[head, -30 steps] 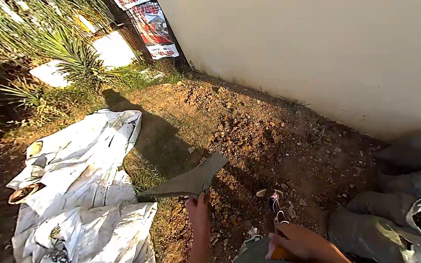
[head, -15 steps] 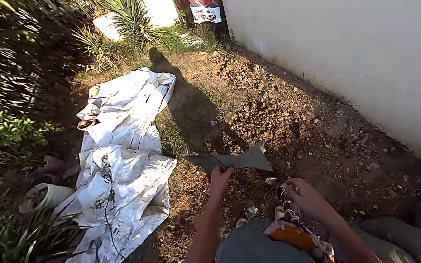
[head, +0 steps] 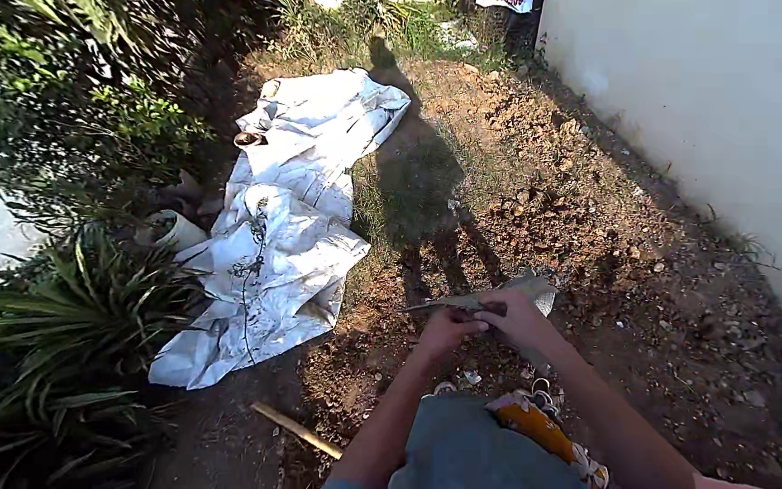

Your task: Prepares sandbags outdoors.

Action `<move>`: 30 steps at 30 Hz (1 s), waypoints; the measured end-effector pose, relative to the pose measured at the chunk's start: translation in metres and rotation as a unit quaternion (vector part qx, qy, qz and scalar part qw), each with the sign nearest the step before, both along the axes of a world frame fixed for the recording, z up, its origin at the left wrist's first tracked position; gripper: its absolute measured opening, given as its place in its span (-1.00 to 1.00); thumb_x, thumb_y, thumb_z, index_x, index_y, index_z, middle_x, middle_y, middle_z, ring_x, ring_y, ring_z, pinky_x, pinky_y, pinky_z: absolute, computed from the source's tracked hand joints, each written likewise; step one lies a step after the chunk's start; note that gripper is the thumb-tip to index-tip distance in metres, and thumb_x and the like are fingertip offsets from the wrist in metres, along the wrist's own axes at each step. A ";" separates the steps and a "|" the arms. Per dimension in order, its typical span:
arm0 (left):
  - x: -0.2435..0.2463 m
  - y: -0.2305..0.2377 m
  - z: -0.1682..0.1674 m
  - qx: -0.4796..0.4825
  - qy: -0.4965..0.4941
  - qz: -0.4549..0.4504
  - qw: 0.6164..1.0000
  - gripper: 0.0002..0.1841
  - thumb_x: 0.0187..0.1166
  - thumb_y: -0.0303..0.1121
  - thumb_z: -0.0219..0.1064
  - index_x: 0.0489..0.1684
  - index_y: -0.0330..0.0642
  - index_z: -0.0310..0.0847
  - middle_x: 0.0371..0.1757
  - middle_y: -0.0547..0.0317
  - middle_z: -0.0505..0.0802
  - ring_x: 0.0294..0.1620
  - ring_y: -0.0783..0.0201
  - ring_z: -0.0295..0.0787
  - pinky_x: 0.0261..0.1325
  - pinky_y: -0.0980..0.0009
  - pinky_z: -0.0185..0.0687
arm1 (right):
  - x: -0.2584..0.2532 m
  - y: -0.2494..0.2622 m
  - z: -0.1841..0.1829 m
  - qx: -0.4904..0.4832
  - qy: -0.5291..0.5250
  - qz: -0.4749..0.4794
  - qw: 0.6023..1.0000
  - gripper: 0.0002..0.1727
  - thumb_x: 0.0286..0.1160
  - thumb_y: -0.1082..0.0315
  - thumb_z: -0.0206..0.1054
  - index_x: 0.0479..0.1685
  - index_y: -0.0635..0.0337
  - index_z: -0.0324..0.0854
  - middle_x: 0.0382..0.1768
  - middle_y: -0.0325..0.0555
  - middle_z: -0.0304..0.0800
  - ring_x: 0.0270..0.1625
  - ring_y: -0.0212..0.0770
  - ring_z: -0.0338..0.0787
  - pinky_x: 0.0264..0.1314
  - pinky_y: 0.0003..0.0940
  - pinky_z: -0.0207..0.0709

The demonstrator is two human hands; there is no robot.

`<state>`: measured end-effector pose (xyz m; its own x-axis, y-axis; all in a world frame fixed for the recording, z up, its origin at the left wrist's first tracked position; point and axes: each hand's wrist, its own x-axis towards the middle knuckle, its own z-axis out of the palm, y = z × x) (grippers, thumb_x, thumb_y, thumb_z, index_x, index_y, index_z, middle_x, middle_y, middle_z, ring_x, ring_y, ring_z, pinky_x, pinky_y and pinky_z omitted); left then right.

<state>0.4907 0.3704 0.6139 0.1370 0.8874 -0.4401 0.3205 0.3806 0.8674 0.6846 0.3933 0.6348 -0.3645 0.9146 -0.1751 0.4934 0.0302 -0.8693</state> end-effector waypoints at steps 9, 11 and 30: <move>-0.059 0.011 -0.009 0.055 -0.092 0.259 0.960 -0.77 0.81 -0.38 0.21 0.14 -0.41 0.58 0.02 -0.09 0.77 -0.01 0.16 0.80 0.16 0.14 0.79 | 0.046 0.039 -0.001 -0.055 -0.039 -0.265 0.962 -0.74 0.71 0.40 0.26 0.24 0.33 0.64 0.09 0.27 0.80 0.11 0.18 0.84 0.25 0.25 0.66; -0.064 0.016 -0.010 0.037 -0.160 0.366 0.916 -0.72 0.87 -0.37 0.10 0.31 -0.43 0.41 0.21 -0.17 0.67 0.16 0.11 0.74 0.26 0.14 0.74 | 0.050 0.037 -0.006 -0.106 0.056 -0.339 0.933 -0.69 0.75 0.44 0.20 0.34 0.41 0.51 0.18 0.31 0.72 0.12 0.12 0.83 0.23 0.12 0.70; -0.105 0.012 -0.011 -0.035 0.186 -0.208 0.960 -0.22 0.28 -0.09 0.73 0.50 -0.22 0.53 0.29 -0.15 0.80 0.34 -0.02 0.76 0.47 -0.09 0.61 | 0.050 -0.017 -0.058 -0.410 0.322 -0.284 0.805 -0.53 0.88 0.03 -0.15 0.36 0.11 0.52 0.13 0.02 0.78 0.09 -0.05 0.79 0.08 -0.03 0.67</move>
